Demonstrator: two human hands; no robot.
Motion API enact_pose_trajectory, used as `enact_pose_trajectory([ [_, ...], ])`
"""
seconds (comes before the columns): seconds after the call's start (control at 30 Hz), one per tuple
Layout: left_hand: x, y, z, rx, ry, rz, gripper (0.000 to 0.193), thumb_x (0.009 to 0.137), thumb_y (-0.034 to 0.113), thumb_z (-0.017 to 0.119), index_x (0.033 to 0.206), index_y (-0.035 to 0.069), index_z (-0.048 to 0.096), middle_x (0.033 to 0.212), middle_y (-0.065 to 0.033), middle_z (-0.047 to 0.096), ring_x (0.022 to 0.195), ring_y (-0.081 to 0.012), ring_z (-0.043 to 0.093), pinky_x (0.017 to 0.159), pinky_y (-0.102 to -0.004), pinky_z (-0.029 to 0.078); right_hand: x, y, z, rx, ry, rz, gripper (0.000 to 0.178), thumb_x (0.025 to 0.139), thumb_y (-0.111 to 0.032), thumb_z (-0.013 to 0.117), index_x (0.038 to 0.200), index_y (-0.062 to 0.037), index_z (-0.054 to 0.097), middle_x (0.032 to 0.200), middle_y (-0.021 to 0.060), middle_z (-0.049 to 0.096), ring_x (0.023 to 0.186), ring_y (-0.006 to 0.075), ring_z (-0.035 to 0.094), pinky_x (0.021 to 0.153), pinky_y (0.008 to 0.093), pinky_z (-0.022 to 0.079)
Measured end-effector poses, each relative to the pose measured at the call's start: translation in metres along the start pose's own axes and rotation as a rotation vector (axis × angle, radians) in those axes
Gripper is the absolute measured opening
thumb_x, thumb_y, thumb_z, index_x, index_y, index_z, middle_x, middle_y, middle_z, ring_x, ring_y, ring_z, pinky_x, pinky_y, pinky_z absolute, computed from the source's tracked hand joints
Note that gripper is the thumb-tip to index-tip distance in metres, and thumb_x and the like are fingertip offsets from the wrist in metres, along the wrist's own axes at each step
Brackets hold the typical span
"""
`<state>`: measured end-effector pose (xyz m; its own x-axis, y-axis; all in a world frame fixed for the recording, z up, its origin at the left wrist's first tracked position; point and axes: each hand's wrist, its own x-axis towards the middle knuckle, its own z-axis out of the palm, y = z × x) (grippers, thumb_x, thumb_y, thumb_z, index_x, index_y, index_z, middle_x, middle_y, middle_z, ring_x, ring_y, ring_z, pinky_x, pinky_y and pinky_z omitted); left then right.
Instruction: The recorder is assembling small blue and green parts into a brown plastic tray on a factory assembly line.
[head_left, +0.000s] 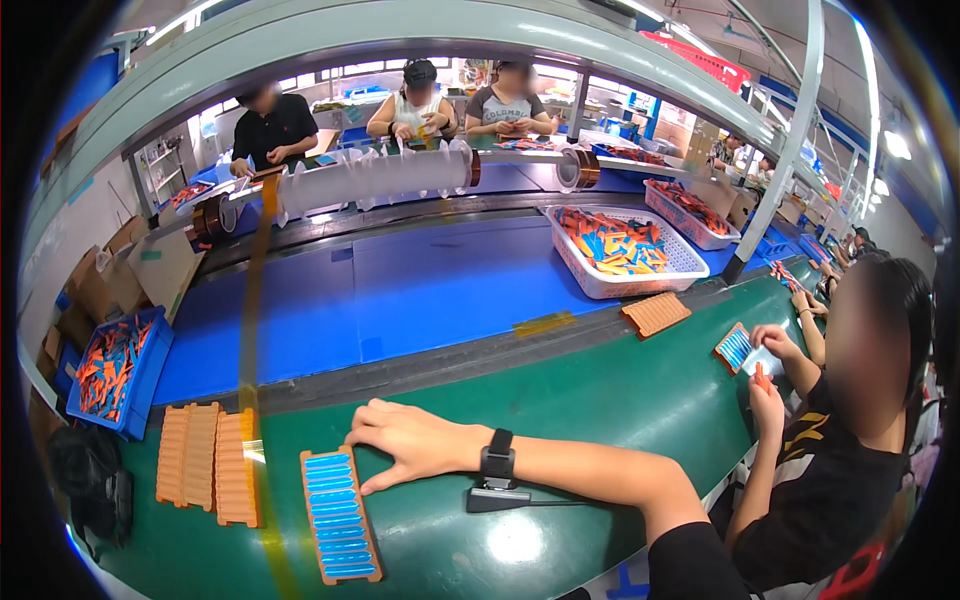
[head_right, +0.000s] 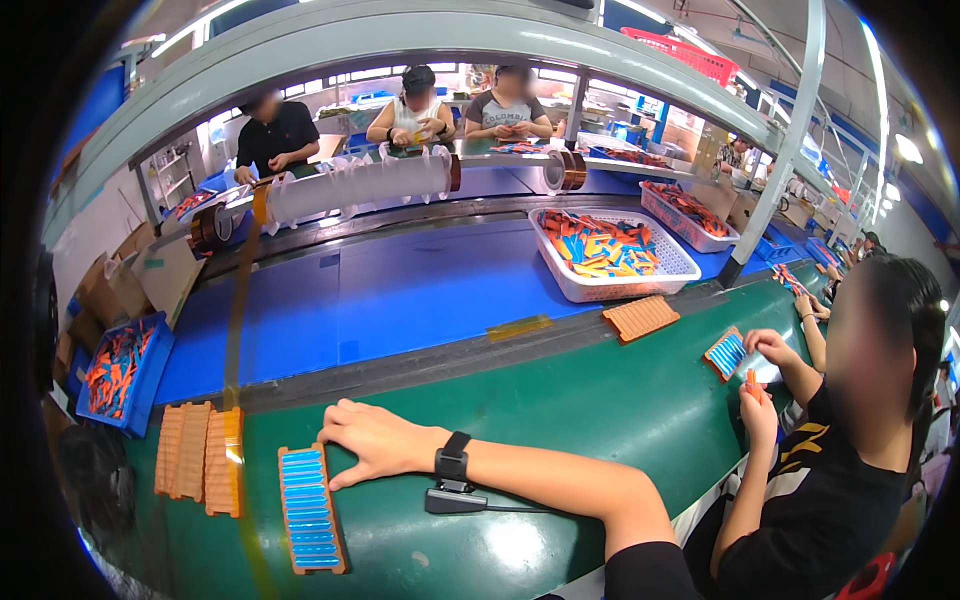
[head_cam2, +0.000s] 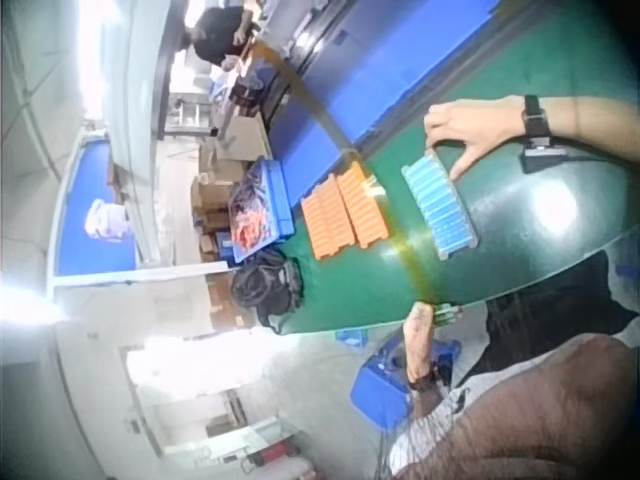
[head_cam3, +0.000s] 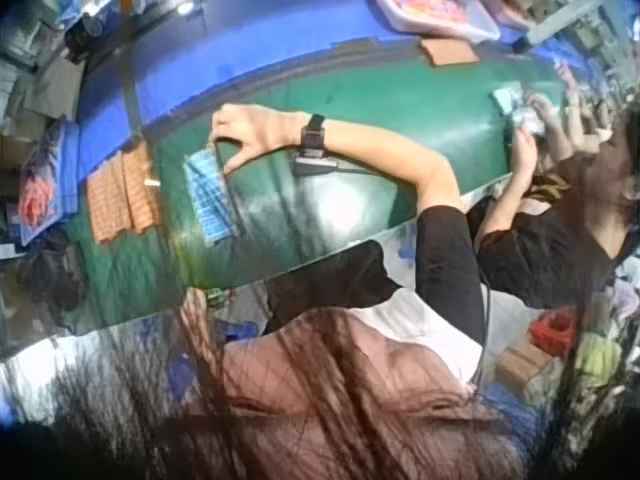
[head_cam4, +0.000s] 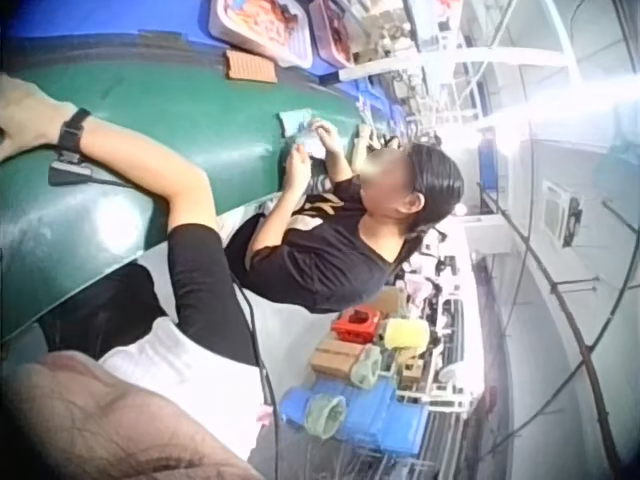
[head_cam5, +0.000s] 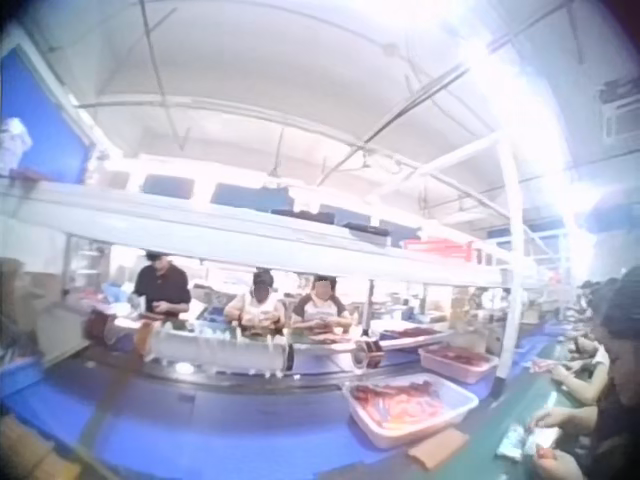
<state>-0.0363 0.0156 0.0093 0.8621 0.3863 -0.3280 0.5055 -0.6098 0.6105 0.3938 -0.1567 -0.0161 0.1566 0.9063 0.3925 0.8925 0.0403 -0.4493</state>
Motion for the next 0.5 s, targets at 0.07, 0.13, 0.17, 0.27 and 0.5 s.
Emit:
enact_pose_trajectory([
  [0.07, 0.016, -0.021, 0.002, 0.079, -0.123, -0.156, 0.050, 0.107, 0.026, 0.051, 0.151, 0.005, 0.046, 0.156, -0.0185, 0.045, 0.145, -0.0343, 0.040, 0.118, -0.0467, 0.035, 0.008, -0.006, 0.006, 0.001, -0.014, -0.012, 0.067, 0.082, -0.053, 0.078, 0.121, -0.0008, 0.063, 0.107, 0.0124, 0.056, 0.103, 0.0303, 0.053, 0.087, 0.0408, 0.049],
  [0.13, 0.022, -0.042, 0.018, -0.414, -0.031, -0.297, 0.048, 0.107, 0.027, 0.052, 0.149, 0.004, 0.049, 0.154, -0.0184, 0.047, 0.143, -0.0342, 0.043, 0.117, -0.0455, 0.036, 0.009, -0.010, 0.010, 0.017, -0.040, -0.017, 0.067, 0.082, -0.053, 0.078, 0.120, 0.0001, 0.062, 0.106, 0.0131, 0.055, 0.102, 0.0311, 0.053, 0.088, 0.0411, 0.048],
  [0.17, 0.024, -0.047, 0.023, -0.913, 0.062, -0.439, 0.047, 0.107, 0.028, 0.053, 0.147, 0.003, 0.051, 0.152, -0.0183, 0.050, 0.141, -0.0342, 0.046, 0.117, -0.0443, 0.037, 0.009, -0.009, 0.015, 0.025, -0.020, -0.026, 0.068, 0.081, -0.053, 0.078, 0.119, 0.0011, 0.062, 0.107, 0.0133, 0.055, 0.102, 0.0311, 0.053, 0.089, 0.0411, 0.048],
  [0.27, 0.029, -0.042, 0.026, -0.867, 0.083, -0.392, 0.040, 0.105, 0.027, 0.057, 0.136, 0.003, 0.057, 0.135, -0.0152, 0.055, 0.123, -0.0279, 0.050, 0.102, -0.0394, 0.039, 0.013, -0.012, 0.024, 0.062, 0.008, -0.038, 0.068, 0.081, -0.053, 0.079, 0.119, 0.0020, 0.062, 0.107, 0.0136, 0.055, 0.102, 0.0311, 0.053, 0.088, 0.0407, 0.048],
  [0.5, 0.041, 0.005, 0.032, -0.763, 0.308, -0.048, 0.021, 0.097, 0.024, 0.071, 0.093, 0.004, 0.070, 0.074, 0.0055, 0.059, 0.062, -0.0045, 0.043, 0.056, -0.0245, 0.030, 0.032, -0.037, 0.050, 0.072, 0.030, -0.149, 0.065, 0.074, -0.050, 0.083, 0.106, 0.0014, 0.060, 0.103, 0.0137, 0.053, 0.101, 0.0310, 0.051, 0.086, 0.0408, 0.046],
])
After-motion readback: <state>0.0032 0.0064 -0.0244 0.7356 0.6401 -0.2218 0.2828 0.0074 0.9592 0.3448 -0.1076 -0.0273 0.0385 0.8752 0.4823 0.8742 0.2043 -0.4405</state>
